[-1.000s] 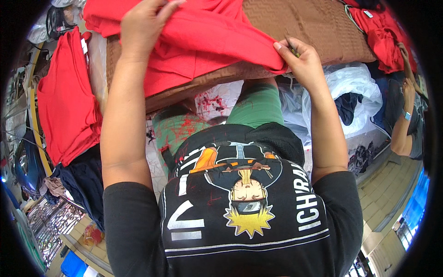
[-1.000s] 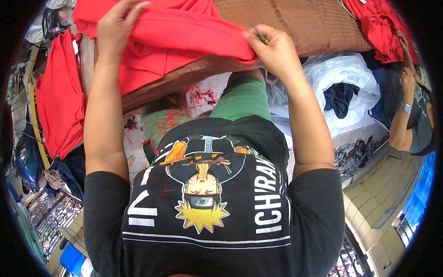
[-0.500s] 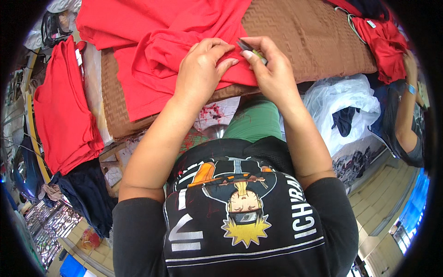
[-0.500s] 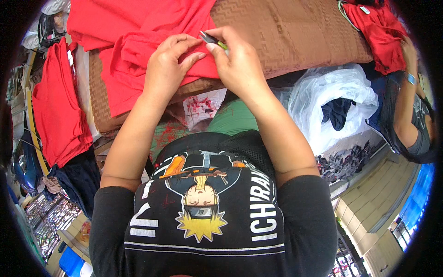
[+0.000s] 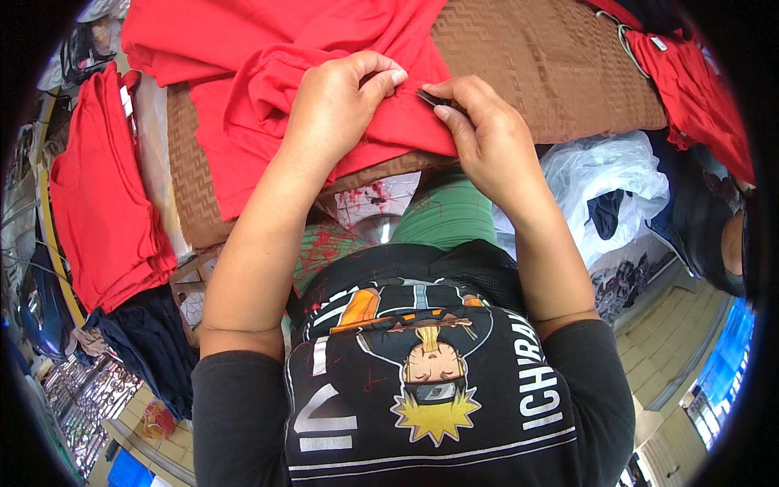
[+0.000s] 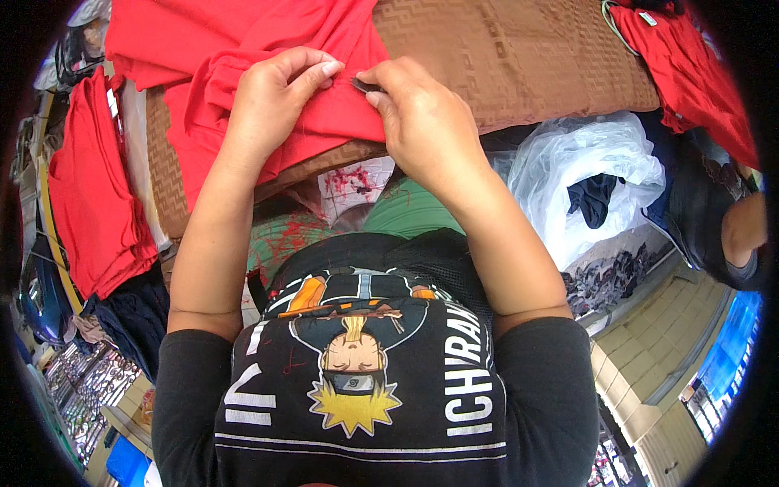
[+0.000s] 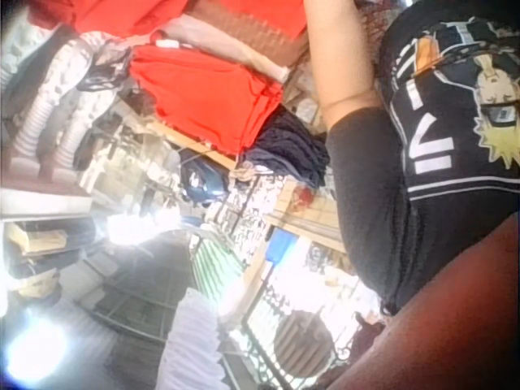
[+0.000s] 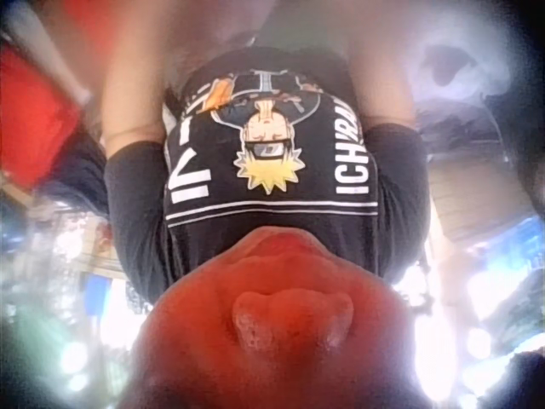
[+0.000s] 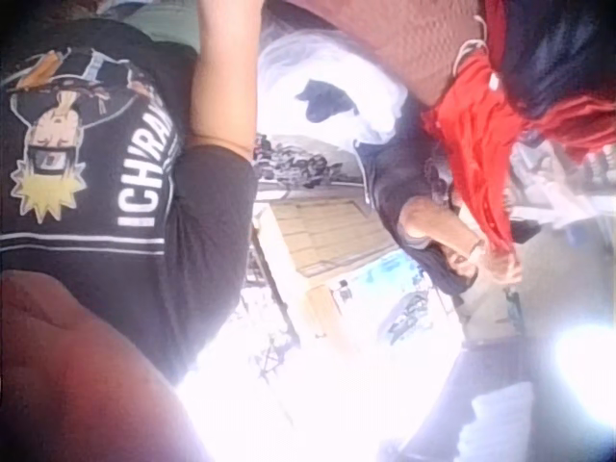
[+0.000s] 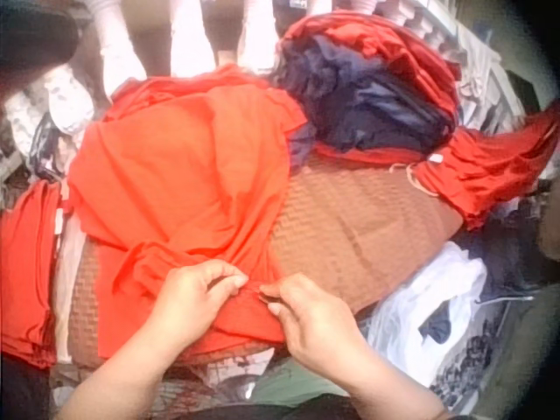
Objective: The person trims excess threads from several red t-shirts using a small pair of shears, picking up shirts one by one from a stack and placing them on a workspace to trim the collar and hem areas.
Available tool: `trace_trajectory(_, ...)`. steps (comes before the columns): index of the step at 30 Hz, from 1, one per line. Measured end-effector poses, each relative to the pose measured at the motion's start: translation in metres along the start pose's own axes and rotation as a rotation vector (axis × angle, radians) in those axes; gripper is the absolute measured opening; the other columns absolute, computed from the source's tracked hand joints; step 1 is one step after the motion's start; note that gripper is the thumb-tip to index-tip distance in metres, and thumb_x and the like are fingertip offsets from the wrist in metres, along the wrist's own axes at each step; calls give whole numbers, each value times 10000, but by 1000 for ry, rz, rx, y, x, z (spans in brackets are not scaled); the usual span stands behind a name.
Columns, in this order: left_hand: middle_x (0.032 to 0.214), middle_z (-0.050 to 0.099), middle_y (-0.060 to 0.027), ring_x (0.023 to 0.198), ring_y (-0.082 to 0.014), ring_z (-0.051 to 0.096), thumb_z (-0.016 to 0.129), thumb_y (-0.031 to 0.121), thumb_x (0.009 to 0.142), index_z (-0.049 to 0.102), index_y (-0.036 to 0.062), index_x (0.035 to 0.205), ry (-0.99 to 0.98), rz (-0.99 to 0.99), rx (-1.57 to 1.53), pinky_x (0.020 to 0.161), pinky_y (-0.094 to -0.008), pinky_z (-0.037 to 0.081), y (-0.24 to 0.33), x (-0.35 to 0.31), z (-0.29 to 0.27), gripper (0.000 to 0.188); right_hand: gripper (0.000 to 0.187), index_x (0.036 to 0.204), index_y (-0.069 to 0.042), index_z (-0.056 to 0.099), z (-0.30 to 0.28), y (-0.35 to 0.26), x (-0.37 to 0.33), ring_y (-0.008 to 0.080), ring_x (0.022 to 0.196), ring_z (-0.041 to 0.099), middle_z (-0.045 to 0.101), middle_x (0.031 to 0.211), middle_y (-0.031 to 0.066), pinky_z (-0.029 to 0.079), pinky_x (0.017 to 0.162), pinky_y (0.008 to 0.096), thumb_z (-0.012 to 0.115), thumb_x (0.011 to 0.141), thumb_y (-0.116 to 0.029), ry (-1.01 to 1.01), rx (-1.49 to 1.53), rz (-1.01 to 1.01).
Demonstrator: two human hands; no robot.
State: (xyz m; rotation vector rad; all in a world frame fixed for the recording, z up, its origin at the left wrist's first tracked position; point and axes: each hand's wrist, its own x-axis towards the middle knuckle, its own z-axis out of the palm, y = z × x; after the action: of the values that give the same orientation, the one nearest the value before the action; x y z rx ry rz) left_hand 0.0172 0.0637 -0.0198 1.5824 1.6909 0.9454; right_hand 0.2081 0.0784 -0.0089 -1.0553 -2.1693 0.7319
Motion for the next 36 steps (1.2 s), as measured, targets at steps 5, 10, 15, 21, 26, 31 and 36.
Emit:
trace_trajectory(5, 823, 689, -33, 764, -69, 609, 641, 164, 898, 680, -23, 995, -12, -15, -41, 730, -225, 496, -1, 2, -2, 214, 130, 972, -82, 635, 3, -6, -1, 354, 845, 629, 621, 954, 116, 518, 707, 445, 585, 857, -116, -26, -139, -6)
trace_trajectory(10, 817, 690, -36, 758, -66, 609, 645, 169, 895, 684, -21, 986, -6, -22, -66, 728, -223, 497, 0, 1, -1, 214, 140, 998, -67, 639, 1, -15, 0, 351, 868, 626, 626, 978, 117, 511, 707, 408, 582, 871, -78, -62, -221, 28)
trace_trajectory(15, 811, 692, -39, 757, -63, 614, 650, 175, 891, 687, -18, 982, -2, -9, -53, 725, -224, 499, 1, 0, -2, 217, 107, 925, -57, 623, 8, -16, 1, 332, 794, 641, 614, 901, 124, 518, 666, 437, 595, 833, -106, -15, -291, -12)
trace_trajectory(21, 827, 695, -40, 766, -68, 617, 651, 175, 891, 685, -16, 985, 6, -1, -75, 728, -225, 499, -3, 1, 0, 216, 115, 931, -56, 601, 12, -19, 3, 327, 788, 640, 599, 886, 125, 513, 654, 441, 600, 826, -102, -1, -293, -22)
trace_trajectory(26, 863, 699, -49, 800, -74, 624, 643, 165, 896, 676, -24, 997, -3, 12, -84, 747, -227, 502, -4, 1, -1, 216, 119, 922, -59, 591, 17, -22, 4, 324, 802, 638, 595, 877, 123, 511, 660, 441, 613, 813, -99, -13, -345, -43)
trace_trajectory(31, 966, 699, -57, 881, -94, 639, 599, 198, 932, 654, -7, 1028, -24, -62, -275, 788, -229, 496, -8, 5, -3, 233, 120, 932, -64, 593, 12, -19, 1, 339, 843, 630, 604, 914, 129, 508, 683, 438, 612, 817, -89, -34, -231, 5)
trace_trajectory(36, 1041, 691, -59, 937, -117, 648, 554, 255, 961, 639, 26, 1039, -82, -164, -488, 810, -232, 490, -3, 5, -11, 257, 135, 963, -57, 600, 3, -8, -1, 356, 872, 624, 605, 959, 144, 504, 711, 434, 613, 829, -72, 19, -75, 61)
